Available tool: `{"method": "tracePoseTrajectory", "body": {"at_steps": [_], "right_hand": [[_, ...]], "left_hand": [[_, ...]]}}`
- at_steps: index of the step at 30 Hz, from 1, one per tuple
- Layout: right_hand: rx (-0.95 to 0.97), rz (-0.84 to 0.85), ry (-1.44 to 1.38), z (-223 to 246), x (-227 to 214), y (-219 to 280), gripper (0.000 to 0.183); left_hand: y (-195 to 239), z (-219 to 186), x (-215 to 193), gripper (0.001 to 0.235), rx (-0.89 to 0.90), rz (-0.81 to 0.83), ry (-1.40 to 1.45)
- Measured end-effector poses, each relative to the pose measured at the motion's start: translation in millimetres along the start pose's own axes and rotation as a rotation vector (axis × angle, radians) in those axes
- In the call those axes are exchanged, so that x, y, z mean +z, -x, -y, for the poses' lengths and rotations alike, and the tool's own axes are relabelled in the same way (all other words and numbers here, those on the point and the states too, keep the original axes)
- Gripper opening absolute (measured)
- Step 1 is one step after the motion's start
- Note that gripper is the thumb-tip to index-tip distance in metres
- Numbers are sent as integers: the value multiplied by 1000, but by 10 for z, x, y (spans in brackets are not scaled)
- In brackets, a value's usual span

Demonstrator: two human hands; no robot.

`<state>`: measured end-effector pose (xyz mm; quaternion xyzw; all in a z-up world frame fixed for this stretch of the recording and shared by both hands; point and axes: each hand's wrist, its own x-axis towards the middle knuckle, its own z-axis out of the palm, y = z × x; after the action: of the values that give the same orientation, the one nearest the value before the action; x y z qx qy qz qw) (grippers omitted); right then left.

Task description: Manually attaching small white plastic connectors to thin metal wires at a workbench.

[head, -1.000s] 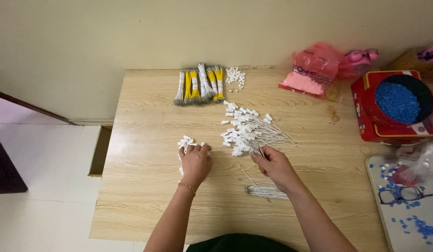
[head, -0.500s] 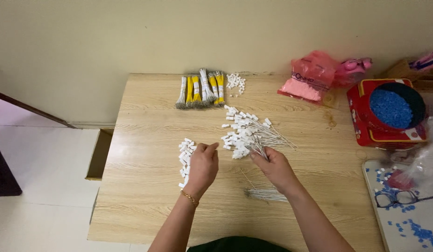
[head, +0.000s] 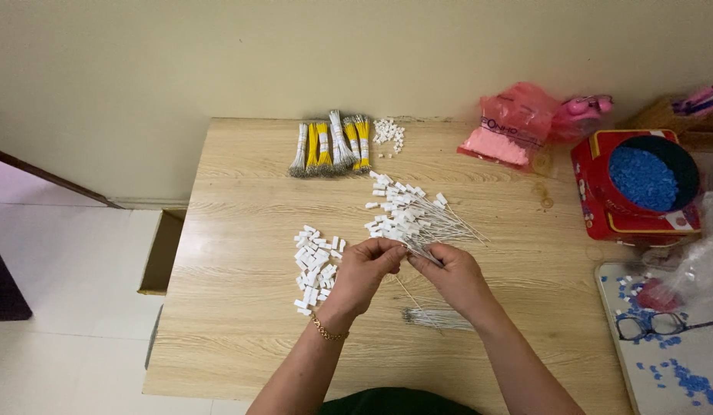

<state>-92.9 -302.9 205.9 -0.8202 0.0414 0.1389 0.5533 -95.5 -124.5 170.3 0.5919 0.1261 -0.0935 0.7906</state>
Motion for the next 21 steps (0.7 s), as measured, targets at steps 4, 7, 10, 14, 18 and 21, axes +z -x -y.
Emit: {"method": "tracePoseTrajectory", "body": {"at_steps": [4, 7, 10, 14, 18, 21], "right_hand": [[-16, -10, 47, 55, 2, 11, 12], [-28, -41, -56, 98, 25, 18, 12], [-24, -55, -43, -10, 10, -25, 13], [-30, -41, -3, 79, -9, 19, 10], [-57, -78, -57, 39, 29, 18, 13], [-52, -82, -163, 36, 31, -8, 13]], "left_hand": [[-11, 78, 6, 16, 2, -19, 56], [5, 78, 48, 15, -37, -28, 84], [52, 30, 92, 16, -57, -40, 115], [68, 14, 113, 22, -54, -40, 130], [43, 43, 128, 19, -46, -30, 130], [51, 8, 126, 16, -43, -21, 127]]}}
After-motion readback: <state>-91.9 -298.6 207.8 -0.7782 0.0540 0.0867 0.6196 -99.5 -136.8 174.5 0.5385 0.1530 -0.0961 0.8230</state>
